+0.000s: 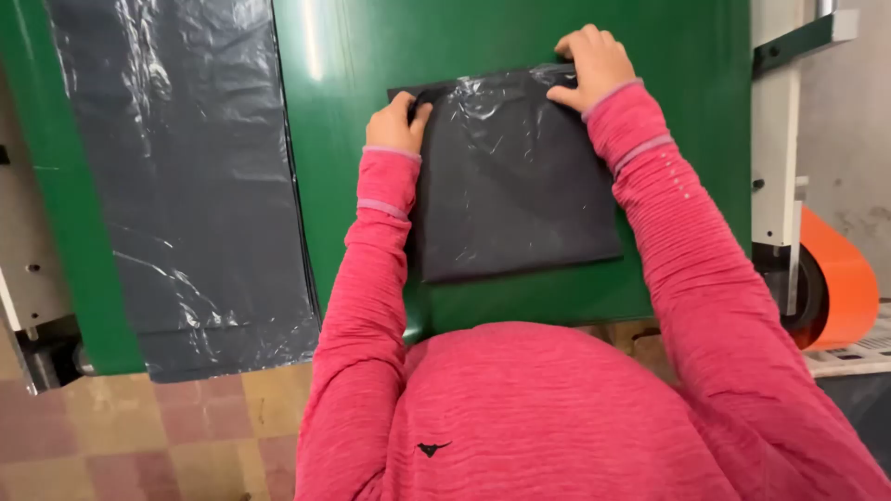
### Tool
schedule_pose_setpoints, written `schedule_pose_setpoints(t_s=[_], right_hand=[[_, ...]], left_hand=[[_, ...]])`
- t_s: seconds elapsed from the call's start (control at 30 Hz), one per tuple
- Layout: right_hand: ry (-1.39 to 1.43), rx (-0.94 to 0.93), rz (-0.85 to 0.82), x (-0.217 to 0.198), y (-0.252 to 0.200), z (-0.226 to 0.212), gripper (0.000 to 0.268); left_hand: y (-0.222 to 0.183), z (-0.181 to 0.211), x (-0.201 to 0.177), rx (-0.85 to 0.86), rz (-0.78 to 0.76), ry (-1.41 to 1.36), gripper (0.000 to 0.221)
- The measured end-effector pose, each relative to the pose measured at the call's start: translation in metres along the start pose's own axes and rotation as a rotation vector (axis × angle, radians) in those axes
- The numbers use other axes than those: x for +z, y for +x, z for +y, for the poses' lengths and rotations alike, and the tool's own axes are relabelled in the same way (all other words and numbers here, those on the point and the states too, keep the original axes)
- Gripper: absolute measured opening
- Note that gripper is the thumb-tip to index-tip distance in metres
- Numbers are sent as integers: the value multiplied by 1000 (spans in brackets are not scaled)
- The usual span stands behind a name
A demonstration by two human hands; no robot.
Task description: Folding and stacking black plastic bags at a workstation.
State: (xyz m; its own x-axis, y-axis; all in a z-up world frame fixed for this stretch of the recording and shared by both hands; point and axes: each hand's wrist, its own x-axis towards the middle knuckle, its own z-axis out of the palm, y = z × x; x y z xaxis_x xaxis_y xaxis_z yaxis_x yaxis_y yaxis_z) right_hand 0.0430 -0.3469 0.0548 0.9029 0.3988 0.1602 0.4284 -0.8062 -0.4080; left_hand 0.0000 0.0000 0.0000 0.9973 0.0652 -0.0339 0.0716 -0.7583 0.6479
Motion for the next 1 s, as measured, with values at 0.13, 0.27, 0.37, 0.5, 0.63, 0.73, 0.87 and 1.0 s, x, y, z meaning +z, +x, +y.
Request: schedule_pose_setpoints(t_s=[0.13,0.27,0.37,0.5,0.63,0.73,0.87,1.0], right_hand=[[-58,230,-255,-2,11,-10,44],[-153,-24,-99,-4,-7,-27,26],[-91,-122,76,-35,-46,-68,23],[-70,-223,304,-77,-125,-144,22],[-68,-203,300,-46,-200,-159,21],[-66,-99,256,-24,-232,-162,21],[-147,-23,261,-8,-247,-166,21],[-321,68,195,-10,-243,-197,27]], left_hand=[[-24,40,-26,180,143,237,31],[-76,73,-34,256,120,-128,53],[-101,39,8,-89,-418,-873,72],[-128,3,-7,-517,-678,-1664,105],[-159,-41,4,-504,-580,-1921,103],[-184,-41,0,-347,-421,-1632,89],[-222,11,-62,297,44,-647,74],[-241,43,-107,866,167,304,47]])
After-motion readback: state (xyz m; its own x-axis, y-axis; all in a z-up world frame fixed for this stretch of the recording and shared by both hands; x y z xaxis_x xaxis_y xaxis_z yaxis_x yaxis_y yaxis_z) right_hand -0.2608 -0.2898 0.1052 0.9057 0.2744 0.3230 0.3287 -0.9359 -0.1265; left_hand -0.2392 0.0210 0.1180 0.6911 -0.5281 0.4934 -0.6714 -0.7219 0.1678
